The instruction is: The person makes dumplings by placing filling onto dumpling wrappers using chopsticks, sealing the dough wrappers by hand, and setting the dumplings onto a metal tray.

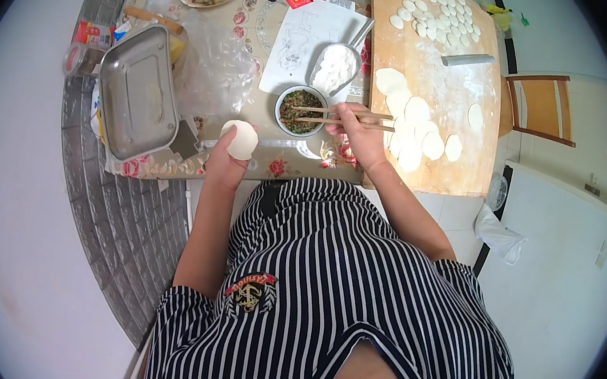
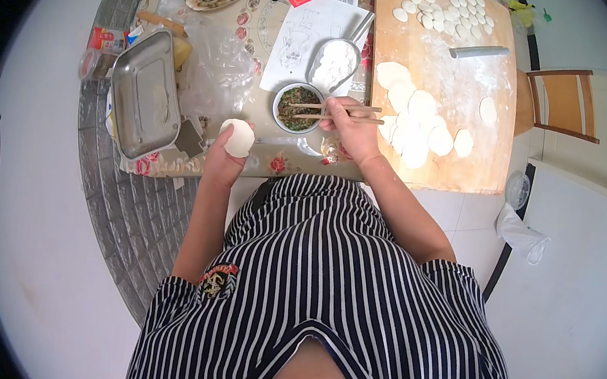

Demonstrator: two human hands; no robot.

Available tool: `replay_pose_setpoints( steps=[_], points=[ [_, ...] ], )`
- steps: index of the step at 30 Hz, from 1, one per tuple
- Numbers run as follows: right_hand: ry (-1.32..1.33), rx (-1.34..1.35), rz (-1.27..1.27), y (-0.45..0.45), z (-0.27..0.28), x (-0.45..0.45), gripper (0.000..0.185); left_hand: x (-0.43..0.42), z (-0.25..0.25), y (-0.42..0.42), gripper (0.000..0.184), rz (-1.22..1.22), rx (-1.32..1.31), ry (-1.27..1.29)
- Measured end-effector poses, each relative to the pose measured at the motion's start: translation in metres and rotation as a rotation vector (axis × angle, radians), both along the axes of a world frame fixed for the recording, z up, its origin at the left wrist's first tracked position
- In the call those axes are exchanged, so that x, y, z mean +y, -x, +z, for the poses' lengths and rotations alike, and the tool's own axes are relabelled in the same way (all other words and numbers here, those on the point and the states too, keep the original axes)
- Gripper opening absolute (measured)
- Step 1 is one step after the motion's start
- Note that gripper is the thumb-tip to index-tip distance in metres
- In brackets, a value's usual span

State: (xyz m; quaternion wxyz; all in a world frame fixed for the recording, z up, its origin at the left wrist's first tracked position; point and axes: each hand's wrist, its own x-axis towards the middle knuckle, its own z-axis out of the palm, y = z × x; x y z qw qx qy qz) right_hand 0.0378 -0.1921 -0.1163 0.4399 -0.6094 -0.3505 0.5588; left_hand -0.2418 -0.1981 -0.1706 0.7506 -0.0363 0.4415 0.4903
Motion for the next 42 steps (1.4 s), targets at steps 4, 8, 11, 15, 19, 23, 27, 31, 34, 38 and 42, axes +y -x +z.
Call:
replay_pose_setpoints(
  steps=[4, 8, 11, 15, 19, 23, 27, 31, 34, 38, 42],
  points=[
    [0.027, 0.001, -0.042, 0.003, -0.001, 0.005, 0.030, 0.002, -0.001, 0.002, 0.031, -0.019, -0.007, -0.009],
    [0.077, 0.087, -0.122, 0.001, 0.000, 0.010, 0.031, 0.003, 0.004, -0.002, 0.032, -0.018, 0.018, 0.000],
    [0.114, 0.130, -0.133, -0.009, -0.018, 0.010, 0.031, 0.004, 0.008, -0.005, 0.034, -0.017, 0.007, 0.005],
    [0.174, 0.178, -0.133, -0.019, -0.035, 0.005, 0.031, 0.004, -0.003, -0.007, 0.035, -0.051, -0.011, -0.059],
    [0.133, 0.301, -0.177, -0.024, -0.039, -0.001, 0.032, 0.008, -0.004, -0.019, 0.035, -0.040, 0.081, -0.050],
    [0.143, 0.342, -0.231, -0.028, -0.030, -0.008, 0.032, 0.014, -0.001, -0.035, 0.035, -0.007, 0.027, -0.041],
    [0.102, 0.406, -0.243, -0.031, -0.010, -0.014, 0.033, 0.018, 0.007, -0.052, 0.034, -0.021, 0.023, -0.051],
    [0.086, 0.463, -0.213, -0.028, 0.017, -0.019, 0.034, 0.021, 0.032, -0.070, 0.037, -0.136, -0.121, -0.075],
    [0.071, 0.463, -0.189, -0.021, 0.021, -0.019, 0.034, 0.022, 0.048, -0.080, 0.040, -0.150, -0.266, -0.074],
    [0.060, 0.365, -0.147, -0.018, 0.030, -0.022, 0.035, 0.022, 0.054, -0.084, 0.041, -0.109, -0.333, -0.075],
    [0.008, 0.289, -0.162, -0.025, 0.043, -0.028, 0.037, 0.023, 0.051, -0.083, 0.042, -0.060, -0.321, -0.092]
  ],
)
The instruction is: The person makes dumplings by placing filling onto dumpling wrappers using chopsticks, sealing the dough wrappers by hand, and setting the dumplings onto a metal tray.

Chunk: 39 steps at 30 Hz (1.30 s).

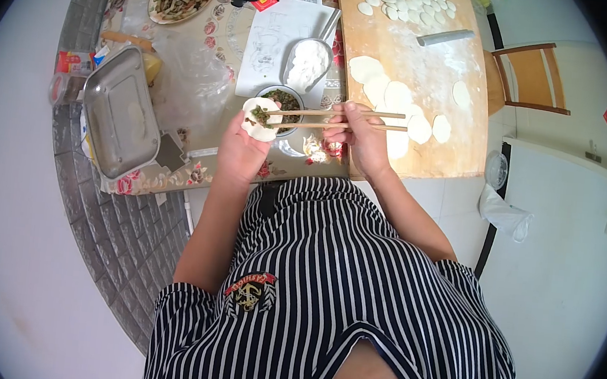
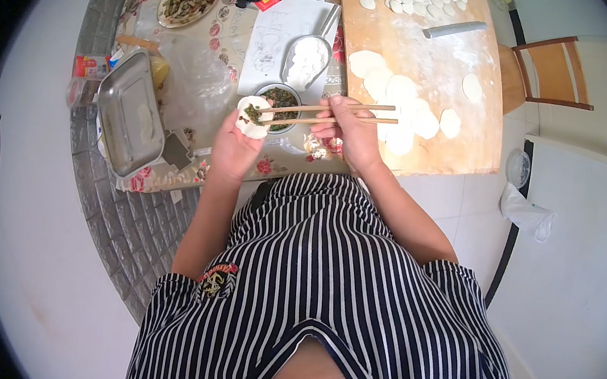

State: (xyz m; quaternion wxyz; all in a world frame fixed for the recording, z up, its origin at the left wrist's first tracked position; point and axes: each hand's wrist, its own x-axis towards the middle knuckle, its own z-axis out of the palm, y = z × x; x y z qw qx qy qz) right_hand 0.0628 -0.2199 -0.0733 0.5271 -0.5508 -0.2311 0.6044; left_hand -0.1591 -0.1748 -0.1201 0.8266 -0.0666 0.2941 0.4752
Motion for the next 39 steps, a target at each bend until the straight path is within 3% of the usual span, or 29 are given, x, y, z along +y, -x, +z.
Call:
replay_pose_setpoints(
  steps=[4, 6, 14, 29, 32, 34, 35, 38, 39],
  points=[
    [0.004, 0.005, -0.056, -0.004, 0.000, -0.002, 0.037, 0.003, 0.001, 0.000, 0.042, 0.000, 0.065, 0.029],
    [-0.032, 0.146, -0.130, -0.002, -0.006, 0.000, 0.036, 0.003, 0.002, -0.002, 0.041, -0.031, 0.071, 0.024],
    [0.033, 0.065, -0.036, 0.008, -0.008, 0.002, 0.035, 0.002, 0.007, -0.007, 0.040, -0.007, -0.003, 0.064],
    [-0.015, 0.081, -0.107, 0.002, -0.005, 0.003, 0.035, 0.006, 0.003, 0.006, 0.040, -0.009, 0.005, 0.054],
    [-0.085, -0.003, -0.054, 0.008, 0.003, -0.001, 0.035, 0.006, 0.000, 0.008, 0.040, -0.010, 0.038, 0.075],
    [-0.223, -0.337, 0.232, 0.016, 0.006, -0.003, 0.033, 0.008, -0.001, 0.011, 0.040, -0.020, 0.029, 0.084],
    [-0.414, -0.962, 0.489, 0.011, 0.015, -0.002, 0.026, 0.009, -0.001, 0.012, 0.040, 0.005, 0.028, 0.087],
    [-0.518, -0.748, 0.404, 0.013, 0.013, -0.012, 0.023, 0.012, -0.002, 0.016, 0.039, 0.076, 0.072, 0.120],
    [-0.417, -0.838, 0.444, 0.013, 0.004, -0.013, 0.022, 0.012, -0.002, 0.019, 0.038, 0.126, 0.120, 0.150]
  ],
)
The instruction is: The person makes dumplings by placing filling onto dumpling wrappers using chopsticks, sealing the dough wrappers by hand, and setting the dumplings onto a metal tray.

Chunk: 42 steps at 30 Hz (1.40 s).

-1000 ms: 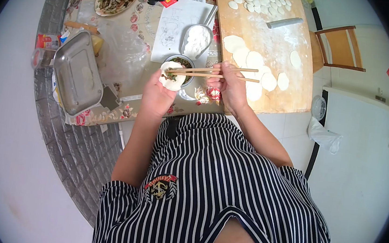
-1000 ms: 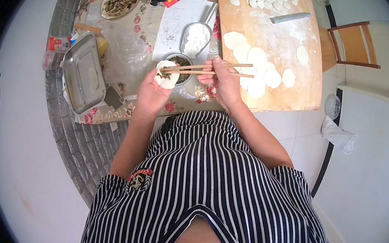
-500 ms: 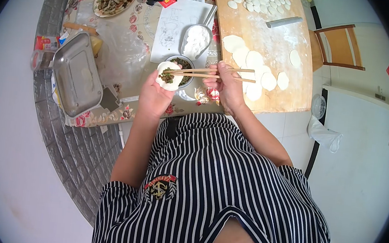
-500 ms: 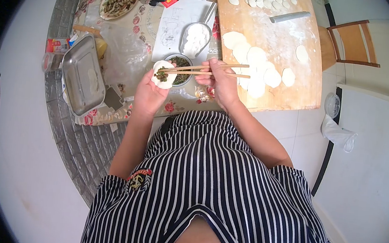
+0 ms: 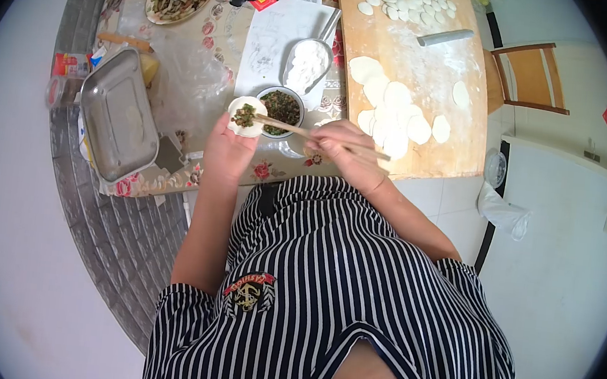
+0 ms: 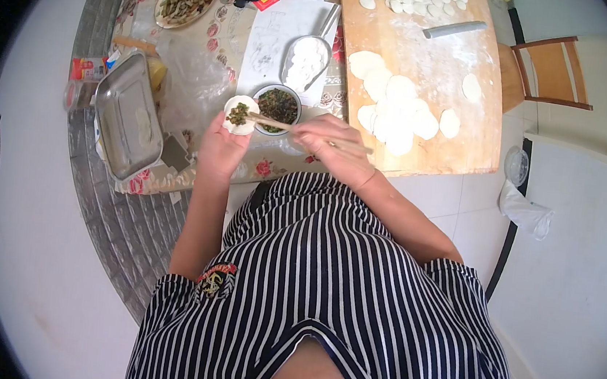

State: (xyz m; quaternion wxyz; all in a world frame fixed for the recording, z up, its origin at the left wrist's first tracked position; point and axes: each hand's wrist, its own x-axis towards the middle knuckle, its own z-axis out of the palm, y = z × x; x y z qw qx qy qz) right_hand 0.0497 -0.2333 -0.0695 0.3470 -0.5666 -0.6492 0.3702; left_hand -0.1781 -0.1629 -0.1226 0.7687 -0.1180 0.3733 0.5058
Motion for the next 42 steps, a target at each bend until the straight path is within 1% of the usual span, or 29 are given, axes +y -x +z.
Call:
replay_pose_setpoints(
  steps=[1, 3, 4, 5, 7, 9, 11, 12, 14, 18, 21, 23, 26, 29, 33, 36, 38, 39, 41, 42],
  points=[
    [0.002, 0.002, 0.005, -0.003, -0.005, 0.000, 0.022, 0.000, -0.004, 0.006, 0.038, 0.005, 0.002, 0.002],
    [0.287, 0.561, -0.289, -0.010, -0.010, 0.003, 0.029, -0.001, -0.014, 0.019, 0.038, 0.037, 0.078, -0.042],
    [0.344, 0.629, -0.380, -0.011, -0.013, 0.008, 0.034, -0.003, -0.017, 0.027, 0.039, 0.074, 0.048, -0.042],
    [0.346, 0.629, -0.380, -0.013, -0.020, 0.011, 0.034, -0.005, -0.021, 0.034, 0.039, 0.074, 0.048, -0.041],
    [0.457, 0.624, -0.362, -0.016, -0.036, 0.015, 0.034, -0.008, -0.023, 0.044, 0.040, 0.072, 0.015, -0.066],
    [0.490, 0.637, -0.332, -0.014, -0.046, 0.016, 0.033, -0.015, -0.025, 0.052, 0.040, 0.074, 0.026, -0.081],
    [0.510, 0.572, -0.247, -0.013, -0.057, 0.018, 0.031, -0.018, -0.025, 0.056, 0.040, 0.065, 0.114, -0.084],
    [0.510, 0.571, -0.246, -0.013, -0.058, 0.021, 0.031, -0.019, -0.025, 0.056, 0.040, 0.066, 0.113, -0.085],
    [0.549, 0.476, -0.221, -0.011, -0.060, 0.024, 0.029, -0.022, -0.024, 0.057, 0.038, 0.122, 0.080, -0.003],
    [0.509, 0.529, -0.203, 0.000, -0.056, 0.032, 0.033, -0.027, -0.032, 0.064, 0.038, 0.103, 0.043, -0.035],
    [0.505, 0.472, -0.195, 0.005, -0.058, 0.039, 0.028, -0.030, -0.035, 0.066, 0.037, 0.085, 0.022, -0.071],
    [0.504, 0.521, -0.217, 0.005, -0.061, 0.044, 0.027, -0.031, -0.030, 0.062, 0.036, 0.119, 0.057, 0.002],
    [0.518, 0.578, -0.265, 0.005, -0.064, 0.046, 0.028, -0.033, -0.040, 0.063, 0.036, 0.100, 0.072, -0.021],
    [0.538, 0.617, -0.326, 0.005, -0.054, 0.047, 0.030, -0.034, -0.046, 0.062, 0.036, 0.098, 0.062, -0.025],
    [0.533, 0.695, -0.363, -0.001, -0.075, 0.043, 0.032, -0.032, -0.051, 0.058, 0.038, 0.075, 0.054, -0.054],
    [0.564, 0.735, -0.443, -0.004, -0.086, 0.038, 0.034, -0.027, -0.051, 0.053, 0.037, 0.064, 0.065, -0.042],
    [0.565, 0.836, -0.523, -0.008, -0.092, 0.033, 0.035, -0.024, -0.048, 0.049, 0.036, 0.058, 0.105, -0.029],
    [0.563, 0.837, -0.525, -0.010, -0.089, 0.031, 0.035, -0.022, -0.047, 0.046, 0.036, 0.055, 0.105, -0.030],
    [0.560, 0.946, -0.578, -0.017, -0.082, 0.028, 0.035, -0.019, -0.043, 0.041, 0.036, 0.023, 0.129, -0.033],
    [0.558, 0.946, -0.580, -0.019, -0.077, 0.026, 0.035, -0.017, -0.040, 0.036, 0.036, 0.020, 0.128, -0.034]
  ],
)
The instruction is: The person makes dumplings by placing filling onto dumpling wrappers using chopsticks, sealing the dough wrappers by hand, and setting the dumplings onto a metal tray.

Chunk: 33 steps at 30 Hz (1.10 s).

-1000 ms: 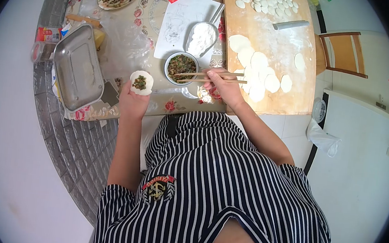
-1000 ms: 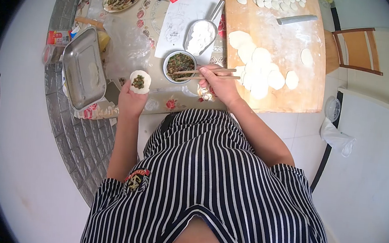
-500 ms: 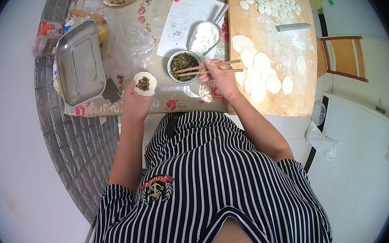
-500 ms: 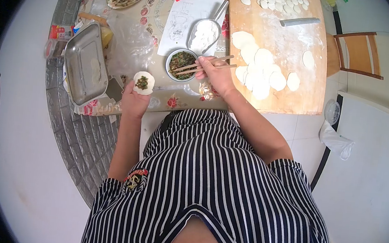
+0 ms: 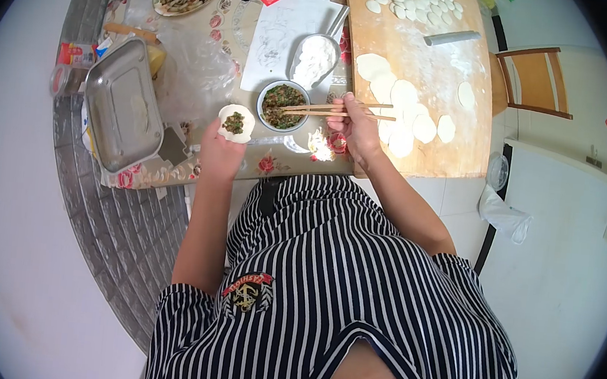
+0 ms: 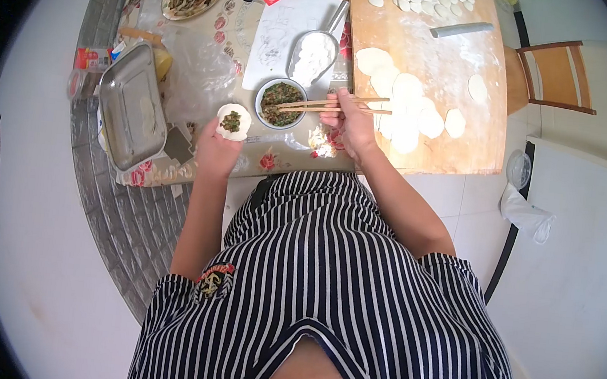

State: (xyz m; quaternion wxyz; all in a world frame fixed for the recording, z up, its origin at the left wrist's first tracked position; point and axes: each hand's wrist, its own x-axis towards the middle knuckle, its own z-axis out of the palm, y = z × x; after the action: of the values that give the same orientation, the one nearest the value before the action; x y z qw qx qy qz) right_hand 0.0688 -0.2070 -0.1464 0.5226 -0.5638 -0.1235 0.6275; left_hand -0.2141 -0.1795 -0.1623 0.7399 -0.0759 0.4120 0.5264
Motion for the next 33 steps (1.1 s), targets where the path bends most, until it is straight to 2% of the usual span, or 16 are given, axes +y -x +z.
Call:
replay_pose_setpoints(
  steps=[3, 6, 9, 11, 14, 17, 27, 33],
  points=[
    [-0.056, 0.065, -0.019, -0.002, 0.022, -0.004, 0.034, 0.005, 0.011, -0.019, 0.037, -0.060, -0.001, -0.003],
    [-0.078, 0.096, -0.006, 0.007, 0.044, -0.006, 0.034, 0.008, 0.023, -0.037, 0.039, -0.197, -0.154, -0.067],
    [-0.121, 0.073, 0.012, 0.014, 0.050, -0.005, 0.036, 0.009, 0.041, -0.051, 0.040, -0.250, -0.195, -0.083],
    [-0.125, -0.050, 0.075, 0.016, 0.053, -0.005, 0.037, 0.009, 0.047, -0.055, 0.041, -0.246, -0.156, -0.066],
    [-0.186, -0.070, 0.091, 0.007, 0.056, -0.009, 0.038, 0.010, 0.042, -0.053, 0.038, -0.265, -0.215, -0.078],
    [-0.181, -0.033, 0.003, 0.005, 0.064, -0.011, 0.038, 0.011, 0.039, -0.055, 0.041, -0.225, -0.174, -0.048],
    [-0.179, -0.051, 0.070, 0.009, 0.049, -0.013, 0.040, 0.008, 0.046, -0.052, 0.037, -0.261, -0.213, -0.078],
    [-0.195, 0.027, -0.018, 0.018, 0.059, -0.011, 0.040, 0.007, 0.043, -0.051, 0.040, -0.255, -0.176, -0.066]
  ],
)
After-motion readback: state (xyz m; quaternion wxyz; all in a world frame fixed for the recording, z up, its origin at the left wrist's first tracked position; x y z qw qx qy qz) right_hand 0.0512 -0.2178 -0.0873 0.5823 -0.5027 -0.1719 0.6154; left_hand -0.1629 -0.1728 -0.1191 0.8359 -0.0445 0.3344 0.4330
